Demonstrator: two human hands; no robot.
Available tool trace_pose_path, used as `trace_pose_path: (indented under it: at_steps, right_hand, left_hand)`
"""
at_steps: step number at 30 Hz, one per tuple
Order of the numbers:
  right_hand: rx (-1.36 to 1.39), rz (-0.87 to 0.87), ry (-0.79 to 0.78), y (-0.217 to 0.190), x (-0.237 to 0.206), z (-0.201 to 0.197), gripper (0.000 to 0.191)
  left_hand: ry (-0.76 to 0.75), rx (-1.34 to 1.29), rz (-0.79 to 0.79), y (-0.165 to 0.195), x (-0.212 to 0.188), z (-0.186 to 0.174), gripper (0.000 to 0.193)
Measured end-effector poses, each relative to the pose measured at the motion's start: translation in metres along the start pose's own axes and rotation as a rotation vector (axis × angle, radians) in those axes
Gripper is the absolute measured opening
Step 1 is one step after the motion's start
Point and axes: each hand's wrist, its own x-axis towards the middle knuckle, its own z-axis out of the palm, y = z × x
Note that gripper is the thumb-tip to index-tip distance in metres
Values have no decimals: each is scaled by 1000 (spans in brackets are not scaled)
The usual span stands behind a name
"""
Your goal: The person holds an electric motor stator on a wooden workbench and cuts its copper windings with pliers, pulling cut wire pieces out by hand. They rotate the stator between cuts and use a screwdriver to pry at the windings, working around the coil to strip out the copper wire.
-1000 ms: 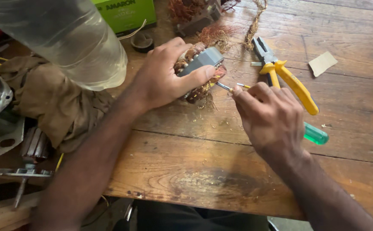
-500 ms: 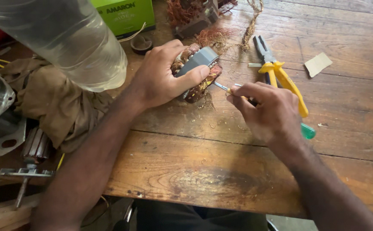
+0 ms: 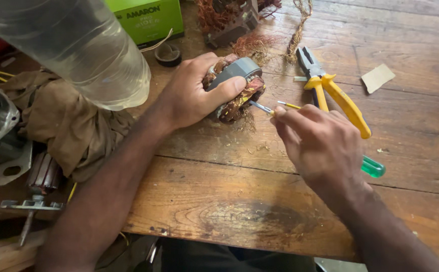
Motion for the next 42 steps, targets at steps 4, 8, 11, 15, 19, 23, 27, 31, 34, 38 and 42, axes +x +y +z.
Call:
trace_pose_path:
  at_steps: [4,8,11,15,19,23,27,31,34,38,42]
  right_hand:
    - [-39,-35,36,-3,-3,2,14]
    - [-51,-45,18,-2,-5,3,17]
    - [-66,-43,-6,-3,-6,3,18]
    - [-118,-56,-19,-10,-8,0,22]
    - [-158,-23,-75,-15,-11,-5,24]
    - [-75,44,-123,-15,-9,-9,22]
    - [-51,47,-143,-14,-6,-12,19]
    - [-91,-18,-124,-13,-1,-10,20]
    - [-14,56,-147,-9,1,-8,17]
    - [58,142,-147,-4,2,-2,13]
    - [136,231,-204,-1,5,4,14]
  left_hand:
    - [5,-17,22,3,-2,-1,53]
    - [-12,-9,-4,4,-1,-1,51]
    - [-12,-2,-2,5,-1,-1,50]
    - [9,24,21,8,-2,-1,52]
    - [-3,138,-14,13,-3,6,54]
    - [46,203,135,16,-6,9,57]
    - [39,240,138,17,-6,11,57]
    - [56,288,201,19,-5,14,59]
    - [46,340,188,19,-4,16,60]
    - [85,233,211,15,-6,9,61]
    - [28,84,-44,8,0,0,56]
